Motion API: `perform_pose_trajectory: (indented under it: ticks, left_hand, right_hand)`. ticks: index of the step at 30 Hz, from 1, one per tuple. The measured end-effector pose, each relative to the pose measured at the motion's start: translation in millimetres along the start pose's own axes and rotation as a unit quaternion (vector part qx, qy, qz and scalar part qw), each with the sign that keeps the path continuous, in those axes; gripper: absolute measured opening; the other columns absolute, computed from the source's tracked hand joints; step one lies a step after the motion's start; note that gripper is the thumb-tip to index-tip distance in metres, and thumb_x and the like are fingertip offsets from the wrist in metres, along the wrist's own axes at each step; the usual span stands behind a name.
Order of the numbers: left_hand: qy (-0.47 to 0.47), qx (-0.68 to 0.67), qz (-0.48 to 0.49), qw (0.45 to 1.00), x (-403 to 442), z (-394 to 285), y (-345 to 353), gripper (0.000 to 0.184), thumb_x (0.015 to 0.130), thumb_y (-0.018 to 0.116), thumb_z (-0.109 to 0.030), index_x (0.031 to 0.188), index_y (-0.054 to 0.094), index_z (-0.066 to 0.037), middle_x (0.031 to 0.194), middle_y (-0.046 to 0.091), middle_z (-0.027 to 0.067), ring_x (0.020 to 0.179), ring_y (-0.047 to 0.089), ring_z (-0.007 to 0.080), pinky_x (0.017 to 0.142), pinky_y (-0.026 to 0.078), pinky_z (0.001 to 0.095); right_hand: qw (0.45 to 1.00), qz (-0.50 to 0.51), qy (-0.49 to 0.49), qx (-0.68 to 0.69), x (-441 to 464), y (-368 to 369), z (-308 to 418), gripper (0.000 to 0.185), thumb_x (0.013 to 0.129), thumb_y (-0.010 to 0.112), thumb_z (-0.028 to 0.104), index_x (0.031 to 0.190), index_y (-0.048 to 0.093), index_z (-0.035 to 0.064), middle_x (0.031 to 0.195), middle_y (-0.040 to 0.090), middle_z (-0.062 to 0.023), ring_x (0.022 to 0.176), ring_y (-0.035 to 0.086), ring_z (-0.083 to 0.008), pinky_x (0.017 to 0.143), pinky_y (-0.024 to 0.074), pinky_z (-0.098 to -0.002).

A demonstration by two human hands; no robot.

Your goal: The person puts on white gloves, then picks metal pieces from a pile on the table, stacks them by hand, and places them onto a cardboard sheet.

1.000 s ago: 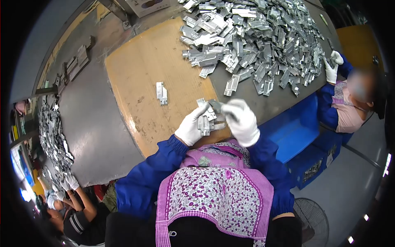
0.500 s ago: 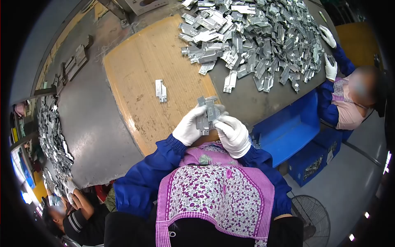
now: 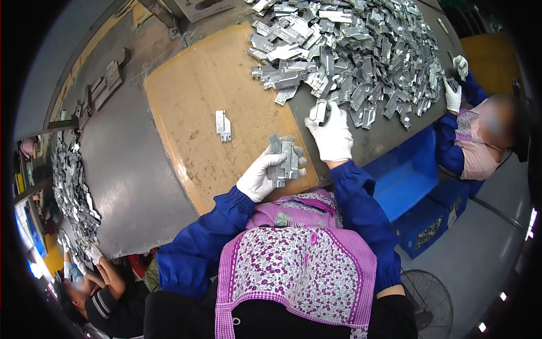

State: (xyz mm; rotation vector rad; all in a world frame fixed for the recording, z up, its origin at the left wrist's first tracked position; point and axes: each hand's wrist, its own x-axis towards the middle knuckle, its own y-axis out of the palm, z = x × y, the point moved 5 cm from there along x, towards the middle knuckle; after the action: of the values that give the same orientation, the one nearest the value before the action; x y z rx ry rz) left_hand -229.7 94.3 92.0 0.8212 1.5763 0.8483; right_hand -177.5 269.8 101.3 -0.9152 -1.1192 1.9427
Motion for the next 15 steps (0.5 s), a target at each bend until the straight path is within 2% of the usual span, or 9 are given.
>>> perform_pose_trajectory:
  ticks: [1, 4, 5, 8, 9, 10, 13, 15]
  left_hand:
    - [-0.001, -0.004, -0.002, 1.0, 0, 1, -1, 0.047, 0.086, 0.056, -0.008, 0.13, 0.04, -0.005, 0.115, 0.055, 0.0155, 0.105, 0.058, 0.0317, 0.09, 0.049, 0.0497]
    - [0.0, -0.012, -0.003, 1.0, 0, 1, -4, 0.047, 0.086, 0.055, -0.008, 0.13, 0.04, -0.005, 0.116, 0.055, 0.0156, 0.105, 0.058, 0.0319, 0.09, 0.049, 0.0498]
    - [0.001, -0.014, -0.003, 1.0, 0, 1, -5, 0.046, 0.087, 0.055, -0.008, 0.13, 0.04, -0.005, 0.116, 0.055, 0.0155, 0.105, 0.058, 0.0319, 0.09, 0.049, 0.0497]
    - [-0.002, -0.008, -0.027, 1.0, -1, 0, -7, 0.045, 0.089, 0.054, -0.01, 0.131, 0.038, -0.005, 0.116, 0.055, 0.0154, 0.104, 0.058, 0.0319, 0.089, 0.049, 0.0497]
    - [-0.002, -0.008, -0.032, 0.999, -1, 0, -9, 0.046, 0.089, 0.053, -0.011, 0.132, 0.038, -0.006, 0.116, 0.055, 0.0153, 0.105, 0.058, 0.0312, 0.089, 0.049, 0.05]
    - [-0.003, -0.008, -0.036, 0.999, 0, 0, -10, 0.046, 0.09, 0.053, -0.012, 0.132, 0.037, -0.006, 0.117, 0.055, 0.0152, 0.105, 0.058, 0.0304, 0.089, 0.049, 0.0503]
    - [0.002, -0.002, -0.024, 1.0, -2, 2, -8, 0.05, 0.09, 0.055, -0.014, 0.135, 0.034, -0.008, 0.123, 0.052, 0.014, 0.11, 0.055, 0.0271, 0.093, 0.047, 0.0485]
    - [0.024, 0.038, -0.012, 0.999, -1, 2, 0, 0.054, 0.089, 0.058, -0.014, 0.137, 0.033, -0.009, 0.128, 0.05, 0.0127, 0.115, 0.052, 0.0246, 0.098, 0.043, 0.0456]
  right_hand:
    - [0.999, -0.029, -0.01, 0.025, 1, 8, -1, 0.068, 0.073, 0.072, 0.039, 0.128, 0.044, 0.0108, 0.113, 0.059, -0.0131, 0.096, 0.061, -0.0351, 0.081, 0.0498, -0.0424]
    - [0.984, -0.019, -0.001, 0.175, 7, 20, -7, 0.062, 0.074, 0.073, 0.032, 0.126, 0.047, 0.0113, 0.1, 0.064, -0.0127, 0.094, 0.062, -0.0368, 0.081, 0.0493, -0.0429]
    - [0.97, -0.017, -0.003, 0.244, 9, 25, -14, 0.05, 0.075, 0.074, 0.023, 0.118, 0.052, 0.0067, 0.086, 0.066, -0.0101, 0.077, 0.065, -0.0271, 0.068, 0.0515, -0.0358]
    - [0.881, 0.169, 0.076, 0.436, -9, 19, -10, 0.04, 0.077, 0.074, 0.018, 0.108, 0.054, 0.0019, 0.081, 0.065, -0.0064, 0.065, 0.06, -0.0115, 0.056, 0.0476, -0.0249]
    - [0.879, 0.172, 0.072, 0.439, -21, 6, -4, 0.036, 0.077, 0.075, 0.013, 0.103, 0.054, -0.0003, 0.079, 0.062, -0.0034, 0.061, 0.053, -0.002, 0.049, 0.0407, -0.0182]
    - [0.878, 0.141, 0.027, 0.457, -32, 5, -5, 0.03, 0.078, 0.074, 0.011, 0.099, 0.055, 0.0002, 0.075, 0.061, -0.0026, 0.063, 0.056, -0.005, 0.052, 0.0441, -0.0208]
    - [0.889, 0.051, -0.095, 0.446, -65, 2, -1, 0.022, 0.076, 0.072, 0.007, 0.093, 0.058, 0.0044, 0.079, 0.06, -0.0049, 0.063, 0.059, -0.0129, 0.057, 0.0483, -0.0251]
    - [0.938, -0.047, -0.212, 0.27, -78, -20, 8, 0.021, 0.075, 0.07, 0.008, 0.091, 0.057, 0.0087, 0.088, 0.059, -0.01, 0.063, 0.06, -0.027, 0.058, 0.05, -0.0329]
